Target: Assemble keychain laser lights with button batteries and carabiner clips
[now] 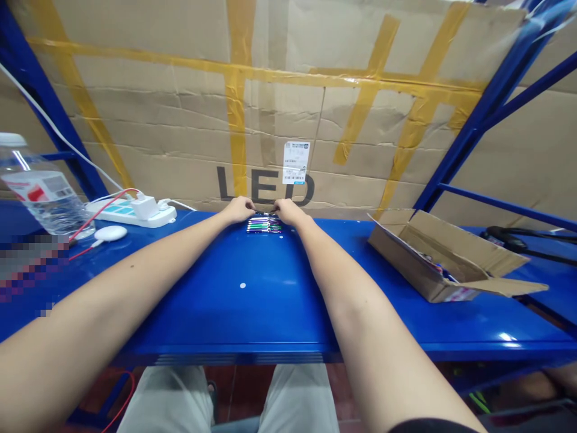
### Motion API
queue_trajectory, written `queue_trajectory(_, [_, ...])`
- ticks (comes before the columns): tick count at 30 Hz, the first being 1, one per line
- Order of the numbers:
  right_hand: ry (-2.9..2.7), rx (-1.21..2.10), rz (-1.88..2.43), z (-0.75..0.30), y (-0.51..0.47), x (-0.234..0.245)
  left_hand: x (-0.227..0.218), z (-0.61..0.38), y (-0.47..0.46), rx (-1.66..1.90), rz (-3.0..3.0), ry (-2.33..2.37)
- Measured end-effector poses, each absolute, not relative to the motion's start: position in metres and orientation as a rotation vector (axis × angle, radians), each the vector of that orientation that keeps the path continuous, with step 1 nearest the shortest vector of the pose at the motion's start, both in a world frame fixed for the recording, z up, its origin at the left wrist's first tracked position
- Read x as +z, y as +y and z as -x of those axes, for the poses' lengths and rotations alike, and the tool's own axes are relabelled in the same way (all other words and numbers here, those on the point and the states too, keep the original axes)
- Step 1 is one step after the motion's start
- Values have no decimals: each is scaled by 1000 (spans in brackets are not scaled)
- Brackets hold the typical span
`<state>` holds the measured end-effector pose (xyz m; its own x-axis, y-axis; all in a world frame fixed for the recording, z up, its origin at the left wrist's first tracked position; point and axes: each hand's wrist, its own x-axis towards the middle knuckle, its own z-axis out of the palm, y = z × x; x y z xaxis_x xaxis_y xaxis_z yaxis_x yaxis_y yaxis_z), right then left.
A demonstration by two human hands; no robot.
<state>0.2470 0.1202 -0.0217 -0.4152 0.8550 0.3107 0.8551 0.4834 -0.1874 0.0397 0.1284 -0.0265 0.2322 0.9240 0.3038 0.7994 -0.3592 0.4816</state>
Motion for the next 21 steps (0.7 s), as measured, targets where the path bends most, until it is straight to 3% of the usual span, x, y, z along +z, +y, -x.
queue_trajectory(10, [-2343, 84, 1455, -253, 116, -38, -34, -51, 132, 675, -2354, 1454])
queue_trajectory(21, [-2316, 121, 1428, -247, 77, -48, -53, -53, 110, 782, -2553, 1324])
